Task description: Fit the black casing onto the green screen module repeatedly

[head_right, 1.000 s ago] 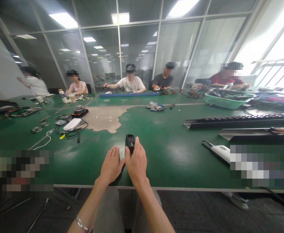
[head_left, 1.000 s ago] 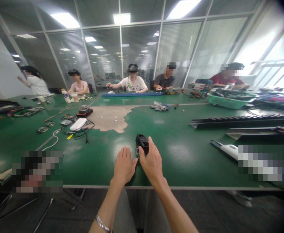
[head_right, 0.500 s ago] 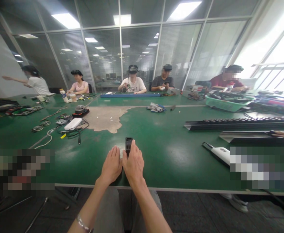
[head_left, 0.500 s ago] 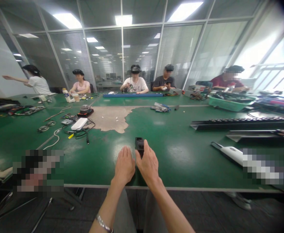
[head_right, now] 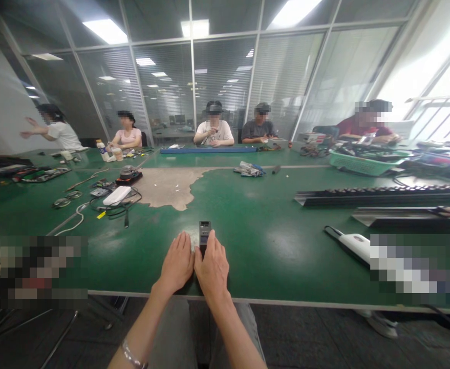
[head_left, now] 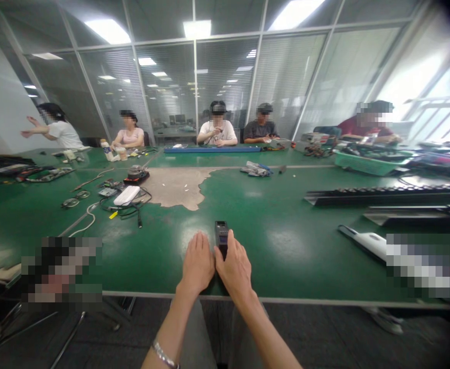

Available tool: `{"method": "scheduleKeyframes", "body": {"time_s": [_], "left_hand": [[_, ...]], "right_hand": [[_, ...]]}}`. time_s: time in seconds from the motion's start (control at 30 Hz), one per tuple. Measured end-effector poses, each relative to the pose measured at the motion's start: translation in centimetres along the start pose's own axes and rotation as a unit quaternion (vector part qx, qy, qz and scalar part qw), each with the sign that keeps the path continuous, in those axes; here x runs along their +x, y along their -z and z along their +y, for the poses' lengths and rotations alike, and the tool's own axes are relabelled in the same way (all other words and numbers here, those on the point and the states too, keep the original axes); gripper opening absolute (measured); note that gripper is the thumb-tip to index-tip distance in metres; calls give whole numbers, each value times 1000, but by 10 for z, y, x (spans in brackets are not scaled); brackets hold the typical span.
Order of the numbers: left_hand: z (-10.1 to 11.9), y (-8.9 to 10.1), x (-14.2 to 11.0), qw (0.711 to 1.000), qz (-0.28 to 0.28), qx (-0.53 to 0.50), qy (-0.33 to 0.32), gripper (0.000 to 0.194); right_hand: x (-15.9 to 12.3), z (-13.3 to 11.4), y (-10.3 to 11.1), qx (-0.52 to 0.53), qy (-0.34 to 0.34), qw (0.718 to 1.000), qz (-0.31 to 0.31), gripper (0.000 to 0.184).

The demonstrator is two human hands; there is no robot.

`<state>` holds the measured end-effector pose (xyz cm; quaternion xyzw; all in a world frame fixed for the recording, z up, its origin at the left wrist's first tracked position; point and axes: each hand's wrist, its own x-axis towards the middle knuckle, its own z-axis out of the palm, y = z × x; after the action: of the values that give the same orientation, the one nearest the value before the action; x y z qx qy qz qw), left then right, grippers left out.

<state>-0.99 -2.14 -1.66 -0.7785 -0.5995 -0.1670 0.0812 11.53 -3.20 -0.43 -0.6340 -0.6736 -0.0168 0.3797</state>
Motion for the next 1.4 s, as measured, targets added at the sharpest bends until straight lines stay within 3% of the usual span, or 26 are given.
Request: {"method": "scheduleKeyframes", "body": {"time_s": [0.4,0.63,0.8,1.03,1.4], "left_hand": [[2,5,0,1000,-23,-11,11,55],[4,11,-1,1000,-22,-10,10,56],[6,14,-1,999,-27,-11,12,56],[5,11,-1,999,-36,-13,11,67],[4,9,0,999,-33,-16,9,79]], "right_hand": [[16,-2,5,6,-35,999,-23,65],[28,-5,23,42,-50,998,25,70],[32,17,34,34,-70,995,65,75],[29,55,46,-1,-126,991,53,78],[18,70,41,-20,-136,990,21,82]]}}
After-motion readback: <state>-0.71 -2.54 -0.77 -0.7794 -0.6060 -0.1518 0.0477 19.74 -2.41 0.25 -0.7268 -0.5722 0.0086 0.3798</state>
